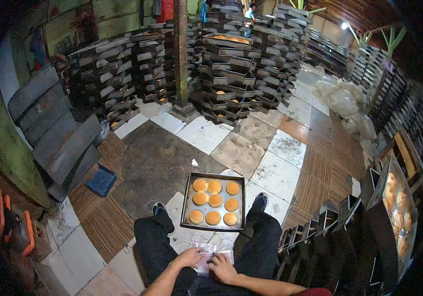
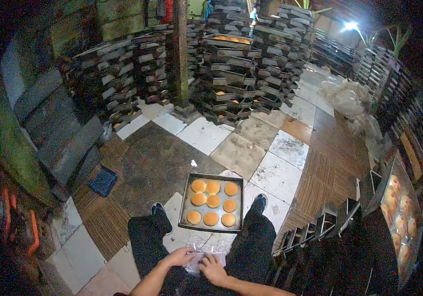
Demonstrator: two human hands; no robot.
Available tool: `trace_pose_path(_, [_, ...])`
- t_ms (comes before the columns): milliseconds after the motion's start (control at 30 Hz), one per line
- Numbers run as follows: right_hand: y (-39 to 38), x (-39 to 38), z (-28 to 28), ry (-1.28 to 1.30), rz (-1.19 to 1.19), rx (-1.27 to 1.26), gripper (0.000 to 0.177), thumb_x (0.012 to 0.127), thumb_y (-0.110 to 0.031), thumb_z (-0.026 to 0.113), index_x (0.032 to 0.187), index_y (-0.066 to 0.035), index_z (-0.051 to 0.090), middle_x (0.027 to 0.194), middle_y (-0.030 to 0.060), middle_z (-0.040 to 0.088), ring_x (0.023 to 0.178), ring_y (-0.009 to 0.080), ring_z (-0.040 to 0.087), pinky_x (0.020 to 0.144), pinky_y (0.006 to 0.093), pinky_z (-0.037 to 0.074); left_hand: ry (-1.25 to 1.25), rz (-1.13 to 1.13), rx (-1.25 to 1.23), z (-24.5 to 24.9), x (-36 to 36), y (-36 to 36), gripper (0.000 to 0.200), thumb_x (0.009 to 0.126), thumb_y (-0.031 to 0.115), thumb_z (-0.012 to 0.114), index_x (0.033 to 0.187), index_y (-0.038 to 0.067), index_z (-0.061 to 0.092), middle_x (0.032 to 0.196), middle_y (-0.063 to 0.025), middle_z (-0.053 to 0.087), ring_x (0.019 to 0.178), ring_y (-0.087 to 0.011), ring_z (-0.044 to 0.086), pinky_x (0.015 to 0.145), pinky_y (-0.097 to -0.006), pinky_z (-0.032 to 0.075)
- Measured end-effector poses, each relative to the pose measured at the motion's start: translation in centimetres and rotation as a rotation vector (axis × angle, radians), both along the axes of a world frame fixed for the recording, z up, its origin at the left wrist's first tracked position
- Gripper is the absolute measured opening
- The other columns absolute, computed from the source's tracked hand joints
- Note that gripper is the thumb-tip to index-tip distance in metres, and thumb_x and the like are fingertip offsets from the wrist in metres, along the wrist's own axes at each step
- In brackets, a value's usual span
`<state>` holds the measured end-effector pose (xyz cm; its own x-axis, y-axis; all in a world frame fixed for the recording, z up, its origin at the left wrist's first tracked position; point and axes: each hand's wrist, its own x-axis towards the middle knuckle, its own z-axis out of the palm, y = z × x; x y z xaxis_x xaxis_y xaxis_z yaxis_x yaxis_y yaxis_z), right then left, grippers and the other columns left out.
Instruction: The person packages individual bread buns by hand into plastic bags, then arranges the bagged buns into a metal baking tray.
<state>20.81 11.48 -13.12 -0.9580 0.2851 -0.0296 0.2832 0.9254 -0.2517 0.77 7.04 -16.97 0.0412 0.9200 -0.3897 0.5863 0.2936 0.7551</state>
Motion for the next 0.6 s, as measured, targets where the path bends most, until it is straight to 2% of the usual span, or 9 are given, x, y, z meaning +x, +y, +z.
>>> trace_pose_path(100, [-0.3,0.0,-0.5,0.132,-0.245,-0.332,0.047,0.074,-0.036,0.063,0.107,-0.006,0.047,0.118,0.0193,0.046,0.112,0.0367,0.042,0.092,0.0488,0.034,-0.038,0.069,0.035,0.2,0.4,0.3,0.039,0.085,0.033,0.051,0.106,0.001,0.057,0.099,-0.0226,0.060,0.094,-0.0364,0.057,0.083,-0.0404,0.044])
trace_pose_path(167, [1.1,-0.9,2.8,-0.012,-0.398,-0.210,0.064,0.073,-0.045,0.062,0.121,-0.009,0.039,0.121,0.0172,0.044,0.110,0.0385,0.043,0.089,0.0498,0.037,-0.053,0.048,0.053,-0.8,0.4,0.6,0.038,0.085,0.032,0.051,0.104,0.001,0.058,0.098,-0.0222,0.060,0.093,-0.0361,0.058,0.082,-0.0404,0.045])
trace_pose_path(233, [1.7,-0.7,1.5,-0.012,-0.378,-0.128,0.052,0.079,-0.038,0.056,0.122,-0.012,0.043,0.123,0.0148,0.043,0.114,0.0395,0.039,0.091,0.0527,0.034,-0.080,0.002,0.079,-2.3,0.7,0.7,0.034,0.085,0.030,0.051,0.100,0.001,0.060,0.095,-0.0218,0.061,0.090,-0.0358,0.059,0.079,-0.0405,0.045])
trace_pose_path(300, [1.8,0.4,-1.8,-0.164,-0.078,0.150,0.036,0.085,-0.029,0.049,0.116,-0.013,0.052,0.125,0.0110,0.043,0.119,0.0385,0.034,0.094,0.0561,0.031,-0.070,0.003,0.000,-2.0,0.5,0.9,0.035,0.085,0.031,0.050,0.100,0.001,0.060,0.092,-0.0212,0.062,0.088,-0.0354,0.059,0.078,-0.0404,0.046])
trace_pose_path(333, [1.2,0.3,-1.3,-0.183,-0.076,0.055,0.027,0.088,-0.021,0.042,0.107,-0.013,0.059,0.125,0.0084,0.044,0.123,0.0372,0.030,0.095,0.0586,0.028,-0.063,0.009,0.005,-1.5,0.1,1.1,0.035,0.085,0.031,0.050,0.100,0.001,0.060,0.092,-0.0212,0.062,0.088,-0.0354,0.059,0.078,-0.0404,0.046])
trace_pose_path(433, [1.0,0.0,0.3,0.123,0.147,-0.373,0.032,0.079,-0.026,0.058,0.103,-0.006,0.055,0.116,0.0144,0.050,0.113,0.0386,0.041,0.093,0.0481,0.037,-0.023,0.120,0.070,-0.4,0.2,0.9,0.036,0.085,0.032,0.048,0.100,0.001,0.060,0.091,-0.0203,0.062,0.086,-0.0344,0.060,0.076,-0.0401,0.046])
trace_pose_path(467, [1.6,-0.7,0.8,-0.102,-0.077,-0.597,0.040,0.072,-0.030,0.069,0.095,-0.002,0.052,0.108,0.0164,0.052,0.103,0.0377,0.047,0.086,0.0443,0.039,-0.070,0.181,0.068,-0.5,0.1,0.8,0.036,0.085,0.032,0.049,0.099,0.001,0.060,0.091,-0.0203,0.062,0.086,-0.0339,0.060,0.076,-0.0398,0.046])
trace_pose_path(567, [3.6,-1.4,2.5,0.196,-0.275,0.044,0.039,0.073,-0.029,0.065,0.096,-0.002,0.048,0.094,0.0171,0.054,0.094,0.0337,0.051,0.076,0.0425,0.040,-0.167,0.261,0.040,-1.4,0.6,0.7,0.036,0.084,0.034,0.051,0.097,0.002,0.061,0.091,-0.0207,0.062,0.085,-0.0334,0.061,0.076,-0.0391,0.046])
trace_pose_path(600, [4.2,-0.6,-0.4,0.024,-0.253,-0.073,0.029,0.073,-0.020,0.061,0.090,-0.002,0.047,0.092,0.0176,0.053,0.091,0.0339,0.050,0.076,0.0415,0.041,-0.172,0.256,-0.019,-1.2,0.7,0.8,0.037,0.084,0.035,0.052,0.097,0.002,0.061,0.090,-0.0205,0.063,0.085,-0.0332,0.061,0.076,-0.0387,0.047])
